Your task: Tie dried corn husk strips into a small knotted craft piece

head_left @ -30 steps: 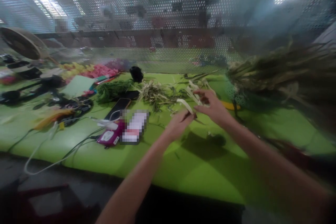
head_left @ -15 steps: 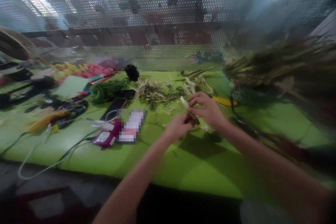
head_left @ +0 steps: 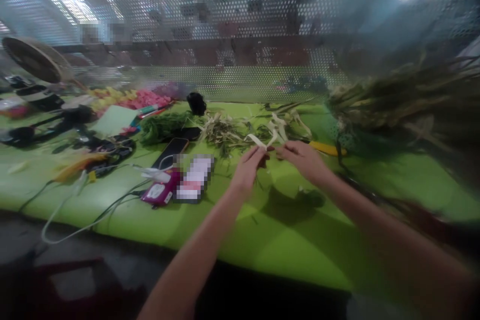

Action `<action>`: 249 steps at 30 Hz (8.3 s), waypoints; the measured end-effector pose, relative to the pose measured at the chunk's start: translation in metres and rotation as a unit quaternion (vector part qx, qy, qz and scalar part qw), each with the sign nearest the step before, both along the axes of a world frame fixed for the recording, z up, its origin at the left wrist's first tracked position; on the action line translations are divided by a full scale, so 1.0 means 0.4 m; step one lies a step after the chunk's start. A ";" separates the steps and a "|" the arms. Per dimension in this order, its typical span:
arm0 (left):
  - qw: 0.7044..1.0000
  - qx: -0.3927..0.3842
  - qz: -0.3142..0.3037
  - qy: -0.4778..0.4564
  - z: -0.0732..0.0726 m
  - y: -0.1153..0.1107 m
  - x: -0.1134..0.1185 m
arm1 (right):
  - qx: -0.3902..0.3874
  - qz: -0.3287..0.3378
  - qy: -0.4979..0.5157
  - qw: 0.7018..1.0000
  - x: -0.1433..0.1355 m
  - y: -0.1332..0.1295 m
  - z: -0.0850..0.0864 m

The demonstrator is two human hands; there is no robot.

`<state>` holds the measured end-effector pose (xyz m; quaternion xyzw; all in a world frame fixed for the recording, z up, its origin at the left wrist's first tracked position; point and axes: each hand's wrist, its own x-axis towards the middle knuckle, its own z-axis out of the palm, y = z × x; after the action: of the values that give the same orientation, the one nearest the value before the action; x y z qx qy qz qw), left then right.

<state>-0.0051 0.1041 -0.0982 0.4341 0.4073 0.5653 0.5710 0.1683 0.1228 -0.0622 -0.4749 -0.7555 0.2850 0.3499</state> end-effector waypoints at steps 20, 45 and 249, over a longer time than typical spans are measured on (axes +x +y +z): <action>0.992 -0.039 -0.009 -0.123 -0.011 0.024 -0.021 | 0.278 -0.081 -0.057 0.955 -0.001 -0.006 -0.011; 0.995 -0.030 0.008 -0.092 -0.015 0.018 0.005 | 0.214 0.018 -0.215 0.953 -0.040 -0.032 -0.031; 0.984 0.064 -0.138 0.094 -0.017 -0.003 0.022 | -0.135 0.007 0.307 0.942 -0.038 0.006 -0.049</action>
<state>0.0037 0.1028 -0.1049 0.5727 0.3588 0.4627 0.5738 0.1532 0.1252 -0.0817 -0.4015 -0.5692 0.5186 0.4959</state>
